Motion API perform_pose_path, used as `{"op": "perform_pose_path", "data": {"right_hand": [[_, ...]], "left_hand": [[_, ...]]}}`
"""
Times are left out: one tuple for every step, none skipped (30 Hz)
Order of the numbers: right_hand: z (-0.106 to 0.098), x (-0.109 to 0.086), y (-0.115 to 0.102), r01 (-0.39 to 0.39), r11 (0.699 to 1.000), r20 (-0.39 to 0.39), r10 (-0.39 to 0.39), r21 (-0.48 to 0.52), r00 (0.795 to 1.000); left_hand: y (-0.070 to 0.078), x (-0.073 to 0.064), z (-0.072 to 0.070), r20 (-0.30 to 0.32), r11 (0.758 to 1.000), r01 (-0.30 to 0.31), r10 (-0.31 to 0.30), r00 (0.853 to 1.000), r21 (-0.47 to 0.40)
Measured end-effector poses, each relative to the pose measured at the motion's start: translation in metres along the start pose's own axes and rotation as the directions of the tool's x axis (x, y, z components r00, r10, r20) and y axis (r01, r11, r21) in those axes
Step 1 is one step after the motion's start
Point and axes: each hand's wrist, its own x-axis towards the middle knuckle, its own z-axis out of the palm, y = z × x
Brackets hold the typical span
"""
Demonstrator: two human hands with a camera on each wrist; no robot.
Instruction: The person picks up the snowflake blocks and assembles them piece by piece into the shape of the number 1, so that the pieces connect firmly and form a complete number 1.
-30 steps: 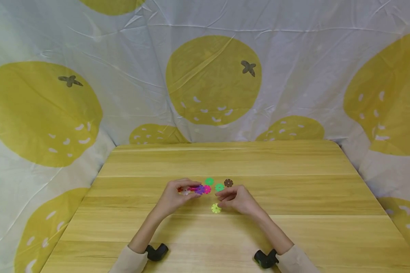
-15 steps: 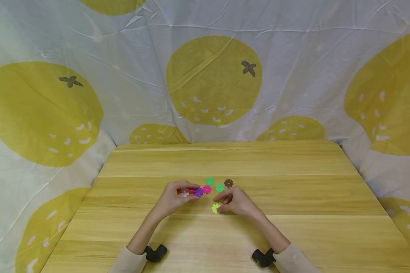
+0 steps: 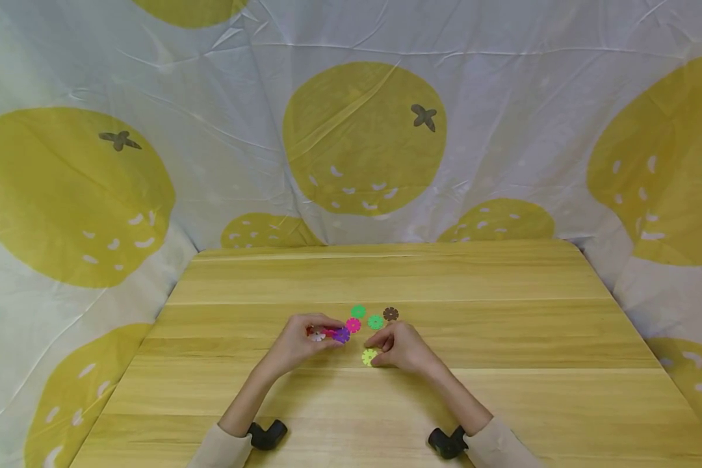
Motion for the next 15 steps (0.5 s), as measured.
{"op": "perform_pose_path", "data": {"right_hand": [[0.0004, 0.0000, -0.0008, 0.002, 1.000, -0.004, -0.002, -0.009, 1.000], [0.0007, -0.0001, -0.0015, 0.000, 1.000, -0.007, -0.001, -0.014, 1.000], [0.0010, -0.0002, -0.0024, -0.001, 1.000, -0.012, 0.001, -0.022, 1.000], [0.0014, -0.0003, -0.0029, -0.003, 1.000, -0.020, 0.003, -0.030, 1.000], [0.0017, -0.0002, -0.0030, -0.004, 0.999, -0.024, 0.003, -0.032, 1.000], [0.0019, -0.0002, -0.0031, -0.006, 1.000, -0.027, 0.005, -0.030, 1.000], [0.0021, -0.0001, -0.0030, -0.009, 1.000, -0.031, 0.008, -0.029, 0.999], [0.0023, 0.0002, -0.0026, -0.008, 1.000, -0.034, 0.007, -0.028, 0.999], [0.0023, 0.0004, -0.0021, -0.006, 1.000, -0.037, 0.005, -0.026, 0.999], [0.0019, 0.0008, -0.0012, -0.003, 1.000, -0.038, 0.003, -0.019, 0.999], [0.0014, 0.0009, -0.0005, 0.001, 1.000, -0.037, -0.002, -0.008, 0.999], [0.0008, 0.0011, 0.0003, 0.004, 1.000, -0.039, -0.004, -0.001, 0.999], [-0.0002, 0.0012, 0.0011, 0.008, 1.000, -0.041, -0.008, 0.005, 0.999], [-0.0012, 0.0014, 0.0021, 0.013, 1.000, -0.043, -0.012, 0.011, 0.999], [-0.0024, 0.0014, 0.0031, 0.015, 1.000, -0.042, -0.015, 0.017, 0.999]], "left_hand": [[0.0000, 0.0000, 0.0000, 0.004, 1.000, -0.002, 0.002, 1.000, 0.006], [0.0000, 0.0001, 0.0000, 0.008, 1.000, -0.002, 0.002, 1.000, 0.011], [-0.0002, 0.0002, 0.0000, 0.012, 1.000, -0.003, 0.003, 1.000, 0.013], [-0.0004, 0.0004, -0.0001, 0.014, 1.000, -0.004, 0.004, 1.000, 0.016], [-0.0005, 0.0005, -0.0001, 0.015, 1.000, -0.005, 0.004, 1.000, 0.020], [-0.0007, 0.0005, -0.0001, 0.016, 1.000, -0.005, 0.004, 1.000, 0.023], [-0.0008, 0.0002, -0.0001, 0.016, 1.000, -0.003, 0.002, 1.000, 0.025], [-0.0012, 0.0001, -0.0001, 0.015, 1.000, -0.003, 0.002, 1.000, 0.023], [-0.0016, -0.0001, -0.0001, 0.015, 1.000, -0.003, 0.003, 1.000, 0.022], [-0.0019, -0.0002, 0.0000, 0.013, 1.000, -0.003, 0.003, 1.000, 0.022], [-0.0022, -0.0005, 0.0000, 0.014, 1.000, 0.000, 0.000, 1.000, 0.020], [-0.0025, -0.0006, 0.0001, 0.013, 1.000, 0.002, -0.002, 1.000, 0.016], [-0.0029, -0.0006, 0.0001, 0.014, 1.000, 0.002, -0.002, 1.000, 0.012], [-0.0032, -0.0004, 0.0002, 0.014, 1.000, 0.002, -0.003, 1.000, 0.008], [-0.0033, -0.0003, 0.0002, 0.014, 1.000, 0.002, -0.002, 1.000, 0.006]]}}
